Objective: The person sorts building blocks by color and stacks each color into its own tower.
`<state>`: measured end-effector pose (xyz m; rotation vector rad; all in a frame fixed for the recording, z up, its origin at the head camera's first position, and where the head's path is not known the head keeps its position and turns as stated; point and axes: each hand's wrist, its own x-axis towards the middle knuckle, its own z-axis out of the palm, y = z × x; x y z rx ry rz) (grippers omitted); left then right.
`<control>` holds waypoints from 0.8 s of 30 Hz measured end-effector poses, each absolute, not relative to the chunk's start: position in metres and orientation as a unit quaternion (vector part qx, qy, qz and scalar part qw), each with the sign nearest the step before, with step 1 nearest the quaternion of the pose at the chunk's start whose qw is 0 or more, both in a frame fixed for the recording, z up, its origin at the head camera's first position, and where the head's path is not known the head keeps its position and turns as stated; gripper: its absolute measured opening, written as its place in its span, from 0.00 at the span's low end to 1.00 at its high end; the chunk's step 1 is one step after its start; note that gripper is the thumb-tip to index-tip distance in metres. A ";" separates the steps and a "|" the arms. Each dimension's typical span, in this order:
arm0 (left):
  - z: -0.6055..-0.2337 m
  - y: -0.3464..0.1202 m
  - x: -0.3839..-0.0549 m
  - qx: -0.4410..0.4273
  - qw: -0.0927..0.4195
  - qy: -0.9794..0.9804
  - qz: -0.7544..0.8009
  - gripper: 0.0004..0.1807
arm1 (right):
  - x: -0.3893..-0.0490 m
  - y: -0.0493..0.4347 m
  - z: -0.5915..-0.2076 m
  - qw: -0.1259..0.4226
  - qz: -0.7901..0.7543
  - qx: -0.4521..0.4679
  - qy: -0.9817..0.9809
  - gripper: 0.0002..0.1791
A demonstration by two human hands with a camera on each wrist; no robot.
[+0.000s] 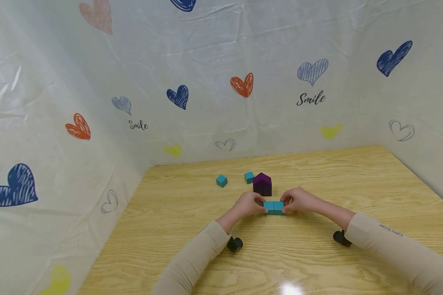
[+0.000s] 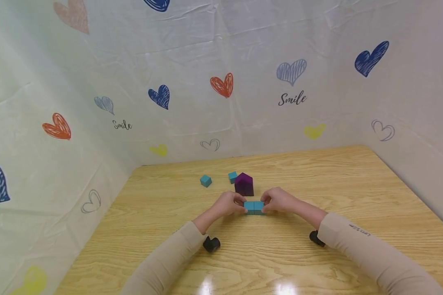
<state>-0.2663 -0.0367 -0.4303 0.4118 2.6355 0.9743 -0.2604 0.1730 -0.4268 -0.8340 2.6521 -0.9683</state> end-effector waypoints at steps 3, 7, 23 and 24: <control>-0.430 -0.037 -0.266 0.144 0.148 0.918 0.339 0.16 | -0.261 0.172 -0.427 0.096 -0.329 -0.278 0.897 0.15; -0.430 -0.037 -0.266 0.146 0.147 0.919 0.335 0.16 | -0.260 0.171 -0.427 0.095 -0.329 -0.279 0.897 0.15; -0.407 -0.055 -0.268 0.187 0.081 0.920 0.333 0.22 | -0.258 0.175 -0.428 0.121 -0.344 -0.255 0.895 0.23; -0.402 -0.060 -0.270 0.184 0.064 0.918 0.345 0.21 | -0.258 0.175 -0.428 0.121 -0.344 -0.256 0.895 0.24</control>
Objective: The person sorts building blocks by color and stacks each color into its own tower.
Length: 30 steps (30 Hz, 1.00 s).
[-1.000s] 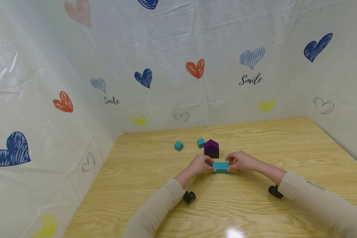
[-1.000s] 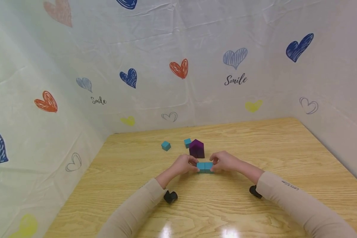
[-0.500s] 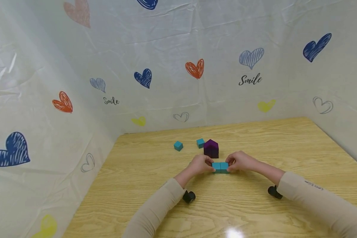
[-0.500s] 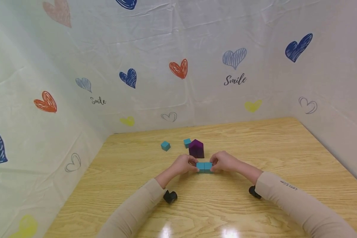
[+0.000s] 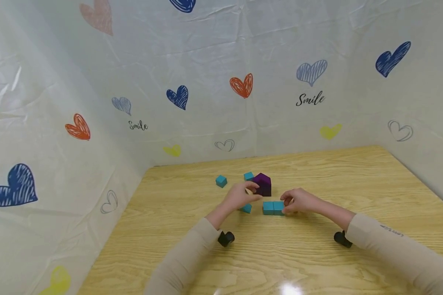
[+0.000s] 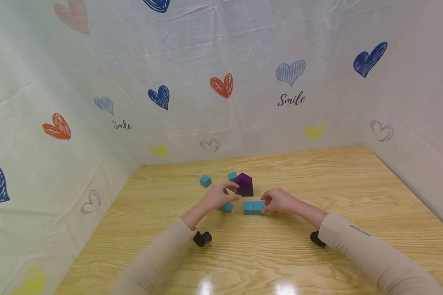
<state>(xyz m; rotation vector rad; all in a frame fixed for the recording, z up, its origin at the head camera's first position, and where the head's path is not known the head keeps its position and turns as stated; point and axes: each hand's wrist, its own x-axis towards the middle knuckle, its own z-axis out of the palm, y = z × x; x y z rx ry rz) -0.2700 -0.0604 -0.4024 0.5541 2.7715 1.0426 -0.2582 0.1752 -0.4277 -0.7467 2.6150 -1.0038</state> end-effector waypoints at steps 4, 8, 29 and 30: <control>-0.392 -0.083 -0.287 0.135 -0.018 0.914 0.381 0.19 | -0.257 0.177 -0.426 0.125 -0.345 -0.248 0.896 0.25; -0.393 -0.106 -0.305 0.069 -0.064 0.919 0.383 0.21 | -0.255 0.179 -0.426 0.127 -0.347 -0.245 0.896 0.23; -0.442 -0.135 -0.330 -0.083 -0.030 0.911 0.403 0.29 | -0.253 0.178 -0.425 0.121 -0.349 -0.247 0.896 0.19; -0.442 -0.135 -0.330 -0.088 -0.029 0.910 0.404 0.28 | -0.253 0.178 -0.425 0.121 -0.349 -0.247 0.896 0.19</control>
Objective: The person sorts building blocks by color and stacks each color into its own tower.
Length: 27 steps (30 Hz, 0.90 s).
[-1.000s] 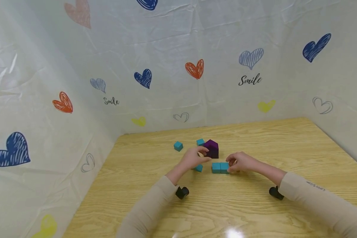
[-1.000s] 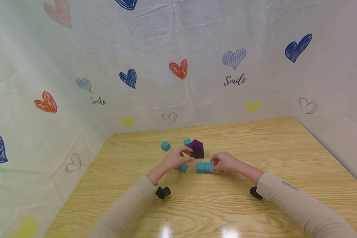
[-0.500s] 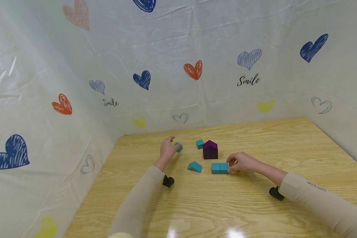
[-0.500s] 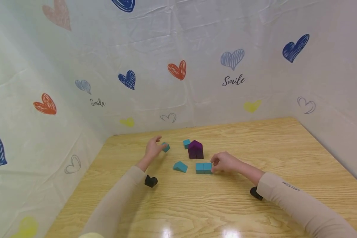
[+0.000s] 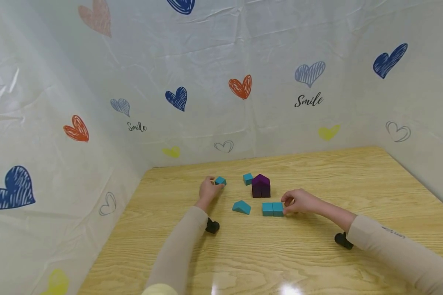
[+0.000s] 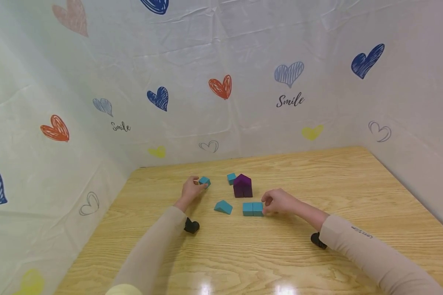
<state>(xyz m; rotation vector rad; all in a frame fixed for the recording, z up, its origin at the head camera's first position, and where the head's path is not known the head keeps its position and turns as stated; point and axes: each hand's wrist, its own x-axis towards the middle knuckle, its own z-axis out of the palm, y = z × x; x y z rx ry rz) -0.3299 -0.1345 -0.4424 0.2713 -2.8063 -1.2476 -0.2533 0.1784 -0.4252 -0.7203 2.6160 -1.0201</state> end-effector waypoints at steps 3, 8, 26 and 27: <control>-0.444 -0.134 -0.331 0.094 0.033 -0.907 -0.409 0.25 | -0.253 0.179 -0.425 0.120 -0.348 -0.247 0.896 0.18; -0.447 -0.134 -0.331 0.093 0.042 -0.905 -0.412 0.21 | -0.254 0.179 -0.427 0.120 -0.349 -0.246 0.896 0.18; -0.442 -0.135 -0.323 0.075 0.042 -0.895 -0.438 0.21 | -0.253 0.179 -0.427 0.116 -0.355 -0.256 0.892 0.17; -0.440 -0.135 -0.321 0.067 0.045 -0.894 -0.441 0.21 | -0.253 0.179 -0.426 0.116 -0.355 -0.254 0.892 0.17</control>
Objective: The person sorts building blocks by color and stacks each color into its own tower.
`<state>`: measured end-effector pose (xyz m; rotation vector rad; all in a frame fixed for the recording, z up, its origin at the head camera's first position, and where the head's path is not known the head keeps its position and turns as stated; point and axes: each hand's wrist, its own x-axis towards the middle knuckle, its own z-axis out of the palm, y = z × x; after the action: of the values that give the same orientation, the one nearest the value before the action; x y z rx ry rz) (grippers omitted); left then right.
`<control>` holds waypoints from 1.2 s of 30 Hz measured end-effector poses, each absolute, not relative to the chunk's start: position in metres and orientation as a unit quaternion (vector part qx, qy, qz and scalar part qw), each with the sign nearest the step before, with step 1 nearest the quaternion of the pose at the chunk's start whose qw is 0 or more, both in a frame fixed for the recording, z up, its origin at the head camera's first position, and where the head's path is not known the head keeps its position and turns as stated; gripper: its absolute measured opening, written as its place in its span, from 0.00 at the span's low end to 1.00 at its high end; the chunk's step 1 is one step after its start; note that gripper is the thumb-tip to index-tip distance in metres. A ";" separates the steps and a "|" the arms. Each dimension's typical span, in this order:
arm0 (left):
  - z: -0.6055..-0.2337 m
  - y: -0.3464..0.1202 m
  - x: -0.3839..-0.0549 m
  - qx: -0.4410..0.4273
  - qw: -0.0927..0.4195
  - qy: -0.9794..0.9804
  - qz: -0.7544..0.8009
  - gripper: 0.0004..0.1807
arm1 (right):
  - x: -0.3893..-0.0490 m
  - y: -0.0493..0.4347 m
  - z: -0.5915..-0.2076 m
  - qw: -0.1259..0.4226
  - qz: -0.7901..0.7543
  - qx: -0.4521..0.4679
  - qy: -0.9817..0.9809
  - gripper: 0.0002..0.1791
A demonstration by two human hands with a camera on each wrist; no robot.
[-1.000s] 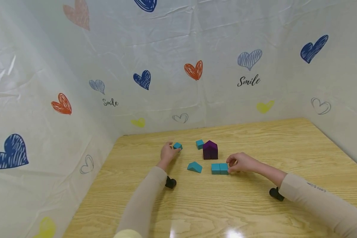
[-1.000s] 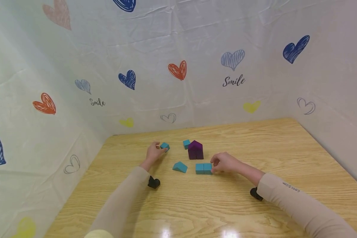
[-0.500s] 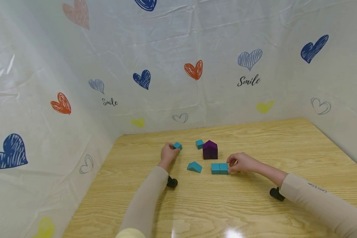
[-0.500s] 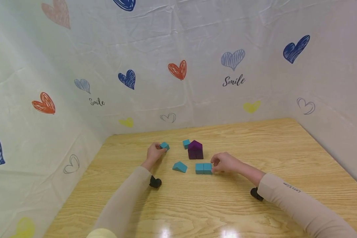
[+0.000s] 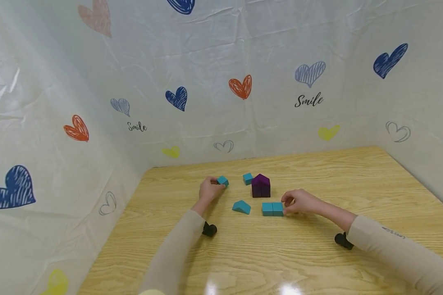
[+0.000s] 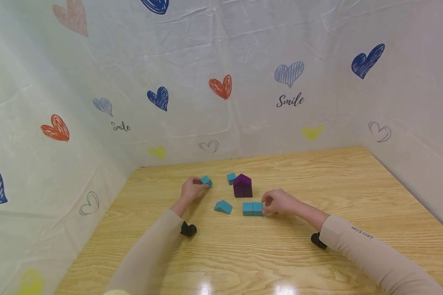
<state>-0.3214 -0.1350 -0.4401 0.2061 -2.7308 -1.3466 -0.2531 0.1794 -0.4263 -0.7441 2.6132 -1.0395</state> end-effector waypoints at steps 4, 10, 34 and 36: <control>-0.435 -0.133 -0.313 0.025 0.058 -0.889 -0.454 0.20 | -0.253 0.179 -0.425 0.116 -0.352 -0.249 0.895 0.16; -0.428 -0.125 -0.295 -0.037 0.049 -0.878 -0.475 0.19 | -0.253 0.179 -0.425 0.111 -0.347 -0.258 0.895 0.16; -0.422 -0.044 -0.249 -0.173 -0.064 -0.874 -0.450 0.17 | -0.254 0.176 -0.434 0.159 -0.424 -0.185 0.872 0.18; -0.423 -0.041 -0.248 -0.177 -0.067 -0.875 -0.445 0.17 | -0.253 0.175 -0.434 0.174 -0.439 -0.174 0.864 0.20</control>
<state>-0.2475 -0.0408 -0.4230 -0.5794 -2.8733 -1.4607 -0.2533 0.1754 -0.4335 -0.4932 2.4502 -1.2457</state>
